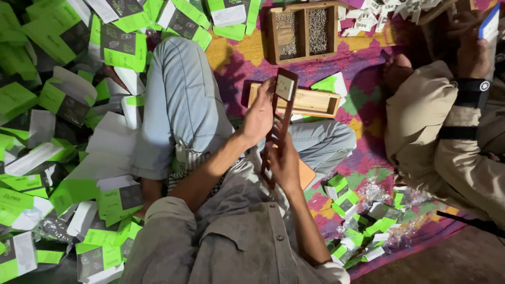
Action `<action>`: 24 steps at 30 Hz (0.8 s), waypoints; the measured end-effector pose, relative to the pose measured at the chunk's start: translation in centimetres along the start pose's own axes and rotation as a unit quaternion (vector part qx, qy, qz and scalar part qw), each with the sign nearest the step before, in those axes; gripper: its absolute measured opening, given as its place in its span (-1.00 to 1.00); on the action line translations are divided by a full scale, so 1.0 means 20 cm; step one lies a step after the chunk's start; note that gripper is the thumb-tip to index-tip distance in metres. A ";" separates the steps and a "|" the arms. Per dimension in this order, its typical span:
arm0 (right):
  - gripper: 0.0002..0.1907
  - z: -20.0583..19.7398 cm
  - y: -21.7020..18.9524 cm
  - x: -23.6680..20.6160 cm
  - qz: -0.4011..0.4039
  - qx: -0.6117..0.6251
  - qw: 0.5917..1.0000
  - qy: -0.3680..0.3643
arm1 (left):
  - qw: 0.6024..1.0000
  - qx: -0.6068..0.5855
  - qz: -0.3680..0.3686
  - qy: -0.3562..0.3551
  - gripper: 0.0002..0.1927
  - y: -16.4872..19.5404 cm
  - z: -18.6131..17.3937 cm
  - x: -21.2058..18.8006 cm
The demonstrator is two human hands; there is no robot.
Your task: The person sits on a mat and assembles small white electrical components into a red plastic frame. They pick up components from a wooden box, place them into slots on the frame, and secure them with small metal pins.
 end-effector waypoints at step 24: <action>-0.49 -0.82 0.20 0.11 0.091 -0.206 0.972 -0.063 | 0.880 0.456 0.095 -0.092 -0.53 0.06 0.18 -0.07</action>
Point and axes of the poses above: each hand's wrist, its own x-axis towards the middle knuckle, its own z-axis out of the palm, y = z × x, the point moved 3 cm from there along x, towards the middle knuckle, and after that the axes turned 4 degrees about -x, right-handed, at the moved point
